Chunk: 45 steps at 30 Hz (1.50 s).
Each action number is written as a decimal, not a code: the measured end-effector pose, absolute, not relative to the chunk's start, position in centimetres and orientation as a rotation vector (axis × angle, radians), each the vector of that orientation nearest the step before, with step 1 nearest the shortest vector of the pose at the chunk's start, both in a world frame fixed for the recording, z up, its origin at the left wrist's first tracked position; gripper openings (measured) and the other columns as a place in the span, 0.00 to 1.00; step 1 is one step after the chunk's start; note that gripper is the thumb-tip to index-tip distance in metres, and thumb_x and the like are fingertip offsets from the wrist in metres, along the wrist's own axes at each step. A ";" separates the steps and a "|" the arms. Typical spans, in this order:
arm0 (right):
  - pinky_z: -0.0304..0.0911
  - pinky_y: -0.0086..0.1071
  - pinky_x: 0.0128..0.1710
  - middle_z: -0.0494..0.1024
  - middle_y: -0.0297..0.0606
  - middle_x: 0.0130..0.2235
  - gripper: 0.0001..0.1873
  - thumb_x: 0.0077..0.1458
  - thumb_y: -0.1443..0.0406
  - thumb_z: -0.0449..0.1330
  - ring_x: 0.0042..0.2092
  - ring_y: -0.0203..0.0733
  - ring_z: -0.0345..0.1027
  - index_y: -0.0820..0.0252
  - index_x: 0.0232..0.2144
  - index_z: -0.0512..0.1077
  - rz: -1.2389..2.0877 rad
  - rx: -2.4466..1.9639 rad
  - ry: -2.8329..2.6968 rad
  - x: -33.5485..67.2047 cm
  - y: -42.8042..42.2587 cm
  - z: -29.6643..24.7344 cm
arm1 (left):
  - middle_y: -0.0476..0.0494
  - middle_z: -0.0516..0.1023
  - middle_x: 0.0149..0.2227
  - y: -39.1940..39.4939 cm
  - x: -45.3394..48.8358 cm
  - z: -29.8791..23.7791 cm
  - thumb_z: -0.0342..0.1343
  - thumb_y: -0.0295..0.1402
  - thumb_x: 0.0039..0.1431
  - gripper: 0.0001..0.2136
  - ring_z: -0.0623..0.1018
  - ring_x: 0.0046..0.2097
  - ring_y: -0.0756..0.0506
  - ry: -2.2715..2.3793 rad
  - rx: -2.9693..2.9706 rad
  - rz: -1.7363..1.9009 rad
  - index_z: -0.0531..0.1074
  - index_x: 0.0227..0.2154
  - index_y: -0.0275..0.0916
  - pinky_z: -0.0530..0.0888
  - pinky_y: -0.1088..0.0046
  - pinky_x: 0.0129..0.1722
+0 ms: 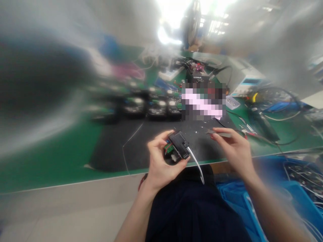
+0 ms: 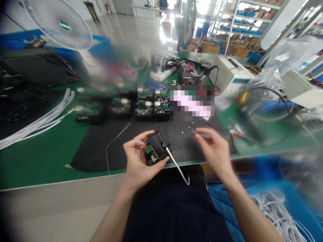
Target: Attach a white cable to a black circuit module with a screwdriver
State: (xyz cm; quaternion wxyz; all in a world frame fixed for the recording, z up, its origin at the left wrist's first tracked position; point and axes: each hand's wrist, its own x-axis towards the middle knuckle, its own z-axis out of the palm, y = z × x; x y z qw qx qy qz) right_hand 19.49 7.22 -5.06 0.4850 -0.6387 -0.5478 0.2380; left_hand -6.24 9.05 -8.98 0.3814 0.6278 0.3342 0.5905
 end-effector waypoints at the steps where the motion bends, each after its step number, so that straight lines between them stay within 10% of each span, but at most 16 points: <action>1: 0.73 0.34 0.50 0.78 0.43 0.48 0.21 0.62 0.54 0.68 0.46 0.42 0.76 0.62 0.50 0.77 0.553 -1.585 -1.365 20.4 7.6 -5.9 | 0.30 0.63 0.65 9.1 -6.2 -9.0 0.72 0.26 0.49 0.34 0.68 0.67 0.35 0.858 1.585 1.505 0.53 0.50 0.44 0.72 0.46 0.64; 11: 0.55 0.43 0.70 0.74 0.38 0.55 0.09 0.66 0.61 0.63 0.61 0.44 0.65 0.57 0.46 0.77 0.317 -1.530 -1.608 19.6 3.2 -7.4 | 0.32 0.64 0.65 9.4 -5.9 -7.9 0.72 0.30 0.52 0.35 0.69 0.67 0.37 0.967 1.633 1.426 0.55 0.55 0.44 0.73 0.51 0.64; 17: 0.71 0.27 0.49 0.76 0.34 0.43 0.20 0.69 0.60 0.62 0.44 0.35 0.74 0.53 0.59 0.67 0.842 -1.500 -1.709 14.4 -3.5 -7.9 | 0.34 0.66 0.64 12.0 -6.6 -7.4 0.73 0.30 0.52 0.34 0.69 0.67 0.37 0.922 1.679 1.390 0.57 0.55 0.45 0.67 0.50 0.68; 23: 0.65 0.31 0.54 0.69 0.37 0.51 0.25 0.68 0.59 0.62 0.50 0.36 0.67 0.48 0.64 0.63 0.916 -1.560 -1.624 14.3 -3.7 -10.8 | 0.34 0.62 0.68 12.7 -7.7 -7.1 0.71 0.34 0.55 0.33 0.66 0.69 0.34 1.027 1.815 1.256 0.61 0.61 0.45 0.66 0.49 0.69; 28: 0.62 0.34 0.56 0.70 0.39 0.50 0.10 0.68 0.59 0.61 0.53 0.41 0.65 0.56 0.48 0.75 1.039 -1.514 -1.641 12.8 -2.6 -11.7 | 0.35 0.52 0.73 9.3 -6.5 -5.4 0.70 0.35 0.56 0.32 0.54 0.74 0.30 1.277 2.135 1.213 0.64 0.62 0.44 0.58 0.42 0.71; 36: 0.61 0.21 0.38 0.73 0.33 0.34 0.19 0.74 0.52 0.54 0.36 0.29 0.68 0.62 0.42 0.73 1.307 -1.587 -1.493 17.2 -7.2 -8.4 | 0.31 0.62 0.69 6.1 -4.9 -2.2 0.67 0.51 0.58 0.44 0.52 0.75 0.29 1.289 2.610 0.748 0.54 0.70 0.37 0.47 0.41 0.74; 45: 0.64 0.21 0.31 0.75 0.41 0.31 0.26 0.75 0.51 0.51 0.29 0.32 0.71 0.68 0.54 0.72 1.905 -1.402 -1.024 24.0 -14.6 -4.8 | 0.28 0.54 0.73 4.3 -3.2 -0.8 0.43 0.68 0.62 0.50 0.48 0.74 0.21 1.492 2.707 0.439 0.48 0.73 0.31 0.50 0.31 0.69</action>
